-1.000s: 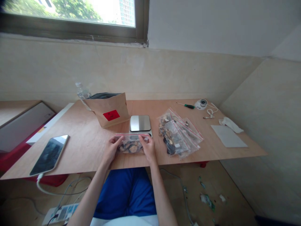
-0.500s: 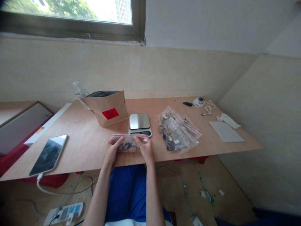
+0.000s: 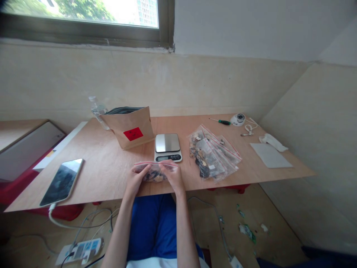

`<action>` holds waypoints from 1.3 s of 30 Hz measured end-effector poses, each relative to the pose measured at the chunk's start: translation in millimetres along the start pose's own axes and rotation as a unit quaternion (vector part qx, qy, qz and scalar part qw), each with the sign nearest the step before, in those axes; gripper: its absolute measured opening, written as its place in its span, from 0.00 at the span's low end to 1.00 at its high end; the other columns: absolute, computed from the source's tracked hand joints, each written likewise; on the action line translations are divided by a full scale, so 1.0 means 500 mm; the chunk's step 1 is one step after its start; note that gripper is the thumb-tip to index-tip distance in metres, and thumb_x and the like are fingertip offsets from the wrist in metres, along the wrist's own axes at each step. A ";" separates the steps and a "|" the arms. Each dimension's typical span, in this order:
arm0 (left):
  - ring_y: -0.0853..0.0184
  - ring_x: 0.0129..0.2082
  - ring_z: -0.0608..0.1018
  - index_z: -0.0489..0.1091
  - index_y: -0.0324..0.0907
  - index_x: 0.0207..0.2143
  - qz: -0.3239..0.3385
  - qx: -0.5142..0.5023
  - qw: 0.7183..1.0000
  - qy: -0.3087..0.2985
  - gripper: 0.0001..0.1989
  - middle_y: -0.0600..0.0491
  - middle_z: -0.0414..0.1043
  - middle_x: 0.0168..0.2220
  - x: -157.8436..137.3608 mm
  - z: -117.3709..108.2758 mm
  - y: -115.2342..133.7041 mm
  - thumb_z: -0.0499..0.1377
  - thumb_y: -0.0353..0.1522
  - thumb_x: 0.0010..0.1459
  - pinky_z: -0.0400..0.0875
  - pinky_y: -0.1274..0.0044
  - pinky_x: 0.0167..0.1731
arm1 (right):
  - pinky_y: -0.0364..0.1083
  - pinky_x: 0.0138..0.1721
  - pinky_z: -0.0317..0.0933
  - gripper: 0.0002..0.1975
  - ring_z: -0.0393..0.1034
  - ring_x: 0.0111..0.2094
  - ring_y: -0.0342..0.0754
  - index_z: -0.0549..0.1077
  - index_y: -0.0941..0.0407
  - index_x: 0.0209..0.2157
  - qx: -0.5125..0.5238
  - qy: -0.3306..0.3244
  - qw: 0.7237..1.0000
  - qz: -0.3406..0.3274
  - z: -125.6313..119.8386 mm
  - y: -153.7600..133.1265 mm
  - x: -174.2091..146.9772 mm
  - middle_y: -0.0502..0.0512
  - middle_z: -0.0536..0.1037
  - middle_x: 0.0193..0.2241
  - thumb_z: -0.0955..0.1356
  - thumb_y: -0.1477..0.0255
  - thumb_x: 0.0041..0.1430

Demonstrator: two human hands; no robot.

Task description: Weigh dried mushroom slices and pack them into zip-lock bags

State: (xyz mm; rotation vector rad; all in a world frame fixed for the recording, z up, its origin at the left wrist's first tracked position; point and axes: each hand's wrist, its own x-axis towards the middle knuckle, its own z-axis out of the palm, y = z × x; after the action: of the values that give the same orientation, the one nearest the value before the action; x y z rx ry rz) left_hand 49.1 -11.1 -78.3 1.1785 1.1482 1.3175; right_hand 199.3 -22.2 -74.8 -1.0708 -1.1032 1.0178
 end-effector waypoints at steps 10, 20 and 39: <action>0.61 0.35 0.78 0.77 0.41 0.31 0.052 0.037 0.998 0.004 0.10 0.50 0.77 0.32 -0.009 0.017 0.021 0.62 0.38 0.51 0.70 0.74 0.38 | 0.46 0.37 0.66 0.08 0.71 0.32 0.47 0.75 0.56 0.29 -0.027 0.013 0.998 -0.060 0.021 0.000 0.003 0.52 0.75 0.27 0.68 0.66 0.54; 0.65 0.33 0.78 0.74 0.41 0.33 0.070 0.067 0.994 0.051 0.09 0.52 0.76 0.32 -0.017 0.027 0.021 0.60 0.38 0.53 0.69 0.77 0.34 | 0.44 0.36 0.66 0.07 0.70 0.33 0.46 0.75 0.56 0.31 -0.027 0.040 0.995 -0.085 0.047 0.005 0.004 0.52 0.75 0.29 0.68 0.67 0.54; 0.64 0.33 0.76 0.76 0.38 0.31 0.026 -0.006 0.999 0.026 0.15 0.51 0.77 0.30 -0.012 0.025 0.023 0.58 0.41 0.55 0.68 0.77 0.34 | 0.45 0.32 0.67 0.15 0.74 0.27 0.48 0.75 0.59 0.32 -0.001 0.124 0.992 0.024 0.009 -0.007 -0.004 0.54 0.79 0.23 0.69 0.60 0.53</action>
State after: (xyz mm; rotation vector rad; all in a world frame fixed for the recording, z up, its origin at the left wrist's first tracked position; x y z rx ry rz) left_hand 60.9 -17.6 -66.4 1.1792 1.1520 1.3999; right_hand 194.8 -24.0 -71.0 -1.1962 -0.8807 0.8934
